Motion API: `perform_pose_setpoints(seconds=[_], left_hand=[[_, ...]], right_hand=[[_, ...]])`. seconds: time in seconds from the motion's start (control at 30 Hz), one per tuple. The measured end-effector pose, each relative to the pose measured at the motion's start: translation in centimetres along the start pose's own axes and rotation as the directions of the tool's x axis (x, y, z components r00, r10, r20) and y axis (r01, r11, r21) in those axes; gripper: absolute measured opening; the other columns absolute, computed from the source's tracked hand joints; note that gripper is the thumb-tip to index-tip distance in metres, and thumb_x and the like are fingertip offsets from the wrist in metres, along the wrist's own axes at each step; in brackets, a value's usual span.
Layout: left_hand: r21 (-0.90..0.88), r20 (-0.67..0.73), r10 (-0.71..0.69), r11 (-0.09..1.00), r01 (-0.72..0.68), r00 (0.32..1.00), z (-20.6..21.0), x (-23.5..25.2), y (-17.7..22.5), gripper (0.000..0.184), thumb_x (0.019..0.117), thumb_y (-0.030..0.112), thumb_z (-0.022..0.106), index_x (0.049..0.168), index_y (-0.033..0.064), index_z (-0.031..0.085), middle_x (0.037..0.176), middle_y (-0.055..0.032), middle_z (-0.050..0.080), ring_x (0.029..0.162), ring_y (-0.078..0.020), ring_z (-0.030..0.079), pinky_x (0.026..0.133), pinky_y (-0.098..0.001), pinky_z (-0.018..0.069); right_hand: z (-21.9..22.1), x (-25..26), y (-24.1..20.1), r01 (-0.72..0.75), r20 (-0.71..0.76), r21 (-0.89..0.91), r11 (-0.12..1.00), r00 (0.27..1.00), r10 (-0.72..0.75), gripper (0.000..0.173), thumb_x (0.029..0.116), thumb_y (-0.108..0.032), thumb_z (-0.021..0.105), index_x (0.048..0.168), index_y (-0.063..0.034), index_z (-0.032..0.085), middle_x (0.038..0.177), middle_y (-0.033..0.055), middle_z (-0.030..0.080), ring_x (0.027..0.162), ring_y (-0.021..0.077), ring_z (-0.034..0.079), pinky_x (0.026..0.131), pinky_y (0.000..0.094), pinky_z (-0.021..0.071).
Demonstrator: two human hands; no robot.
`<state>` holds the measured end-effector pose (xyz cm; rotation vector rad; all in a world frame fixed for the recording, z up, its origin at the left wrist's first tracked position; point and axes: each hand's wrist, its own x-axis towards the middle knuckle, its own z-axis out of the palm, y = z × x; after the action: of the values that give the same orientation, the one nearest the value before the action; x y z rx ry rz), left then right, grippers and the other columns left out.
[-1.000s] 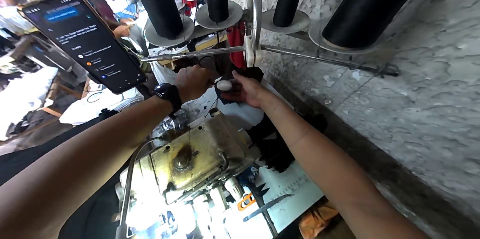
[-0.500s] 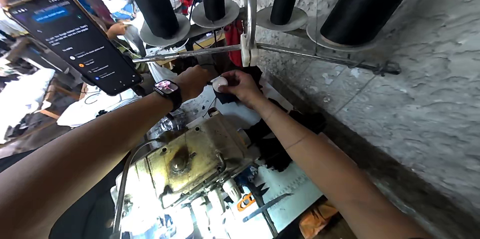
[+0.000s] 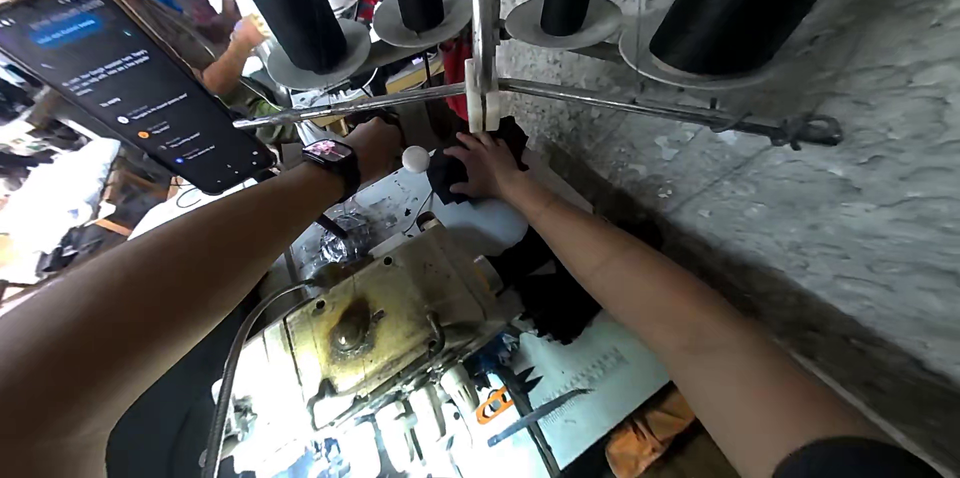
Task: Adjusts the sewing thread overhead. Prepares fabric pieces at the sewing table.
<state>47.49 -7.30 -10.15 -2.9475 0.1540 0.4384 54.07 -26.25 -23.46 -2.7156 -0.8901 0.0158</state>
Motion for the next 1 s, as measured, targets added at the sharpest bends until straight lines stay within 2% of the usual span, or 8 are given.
perform_pose_setpoints(seconds=[0.13,0.37,0.47,0.57,0.67,0.73,0.87,1.0], left_hand=[[0.084,0.056,0.011,0.996,-0.016,0.998,0.3,0.8,0.7,0.011,0.0935,0.002,0.066,0.103,-0.0033,0.069,0.101,-0.0221,0.069,0.097,-0.0402,0.068,0.087,-0.0586,0.0533],[0.073,0.102,0.049,0.996,-0.057,0.994,1.1,2.0,0.4,0.009,0.0933,0.005,0.068,0.1,0.002,0.073,0.094,-0.0169,0.072,0.091,-0.0364,0.07,0.085,-0.0587,0.0533],[-0.013,0.061,0.088,0.996,-0.087,0.994,1.6,2.6,-0.2,0.01,0.0919,0.004,0.07,0.102,0.0026,0.072,0.09,-0.0145,0.073,0.083,-0.0316,0.071,0.082,-0.054,0.0568],[-0.094,0.012,0.094,0.991,-0.093,0.995,1.9,3.2,-0.1,0.016,0.0901,0.002,0.072,0.106,0.0022,0.072,0.094,-0.0152,0.073,0.086,-0.0327,0.071,0.084,-0.0561,0.0561],[-0.215,-0.04,0.054,0.975,-0.061,0.998,1.8,3.5,0.2,0.023,0.0908,-0.001,0.07,0.113,0.0009,0.064,0.096,-0.017,0.071,0.081,-0.0321,0.073,0.08,-0.0546,0.0595],[-0.273,-0.046,0.049,0.96,-0.06,0.998,1.9,3.8,0.1,0.017,0.0958,0.002,0.065,0.113,0.0008,0.065,0.097,-0.0173,0.071,0.079,-0.0309,0.074,0.078,-0.0534,0.0618],[-0.393,0.002,0.023,0.919,-0.021,1.0,1.7,4.4,0.7,0.009,0.0972,0.006,0.067,0.101,-0.0005,0.071,0.097,-0.015,0.073,0.083,-0.0264,0.074,0.084,-0.0496,0.0604],[-0.599,-0.004,0.055,0.799,-0.047,0.998,2.0,4.2,1.9,0.024,0.0999,0.006,0.065,0.122,-0.0033,0.064,0.108,-0.0159,0.071,0.086,-0.0204,0.074,0.084,-0.0389,0.062]], right_hand=[[0.6,-0.9,0.6,0.027,-0.03,0.016,1.0,0.999,-0.027,0.061,0.082,-0.04,0.083,0.137,-0.0239,0.064,0.156,0.0083,0.048,0.147,0.0367,0.038,0.106,0.0652,0.0397],[-0.2,-2.6,1.5,0.028,-0.003,0.004,1.0,1.0,-0.028,0.06,0.0764,-0.035,0.086,0.131,-0.0217,0.067,0.148,0.0098,0.055,0.14,0.0377,0.046,0.1,0.0652,0.0453],[-0.9,-2.2,1.5,0.052,-0.03,0.057,0.997,0.998,-0.05,0.058,0.0858,-0.043,0.081,0.137,-0.0207,0.065,0.139,0.0134,0.061,0.133,0.0384,0.053,0.101,0.0624,0.0467],[-2.1,-1.7,1.4,0.017,-0.016,0.097,0.995,1.0,-0.015,0.063,0.0885,-0.033,0.081,0.146,-0.0196,0.058,0.138,0.0161,0.062,0.136,0.0385,0.052,0.108,0.0596,0.0439],[-2.4,-1.3,1.9,0.034,-0.037,0.077,0.996,0.999,-0.031,0.041,0.0939,-0.02,0.07,0.134,-0.0124,0.067,0.132,0.0169,0.066,0.131,0.038,0.056,0.107,0.0576,0.0462],[-1.8,-1.0,2.9,0.018,-0.127,0.149,0.989,0.992,0.001,0.028,0.0999,-0.022,0.061,0.123,-0.0118,0.073,0.122,0.0164,0.071,0.12,0.0365,0.064,0.102,0.0576,0.0497],[-3.1,-0.7,4.7,-0.147,-0.191,0.46,0.876,0.947,0.259,0.033,0.1057,-0.028,0.056,0.12,-0.0033,0.071,0.115,0.0224,0.071,0.111,0.0413,0.068,0.097,0.0629,0.0503],[-3.0,-0.4,5.8,-0.158,-0.218,0.466,0.87,0.933,0.286,0.031,0.1044,-0.024,0.056,0.128,-0.0085,0.07,0.124,0.0207,0.07,0.118,0.0395,0.066,0.102,0.0626,0.0487]])
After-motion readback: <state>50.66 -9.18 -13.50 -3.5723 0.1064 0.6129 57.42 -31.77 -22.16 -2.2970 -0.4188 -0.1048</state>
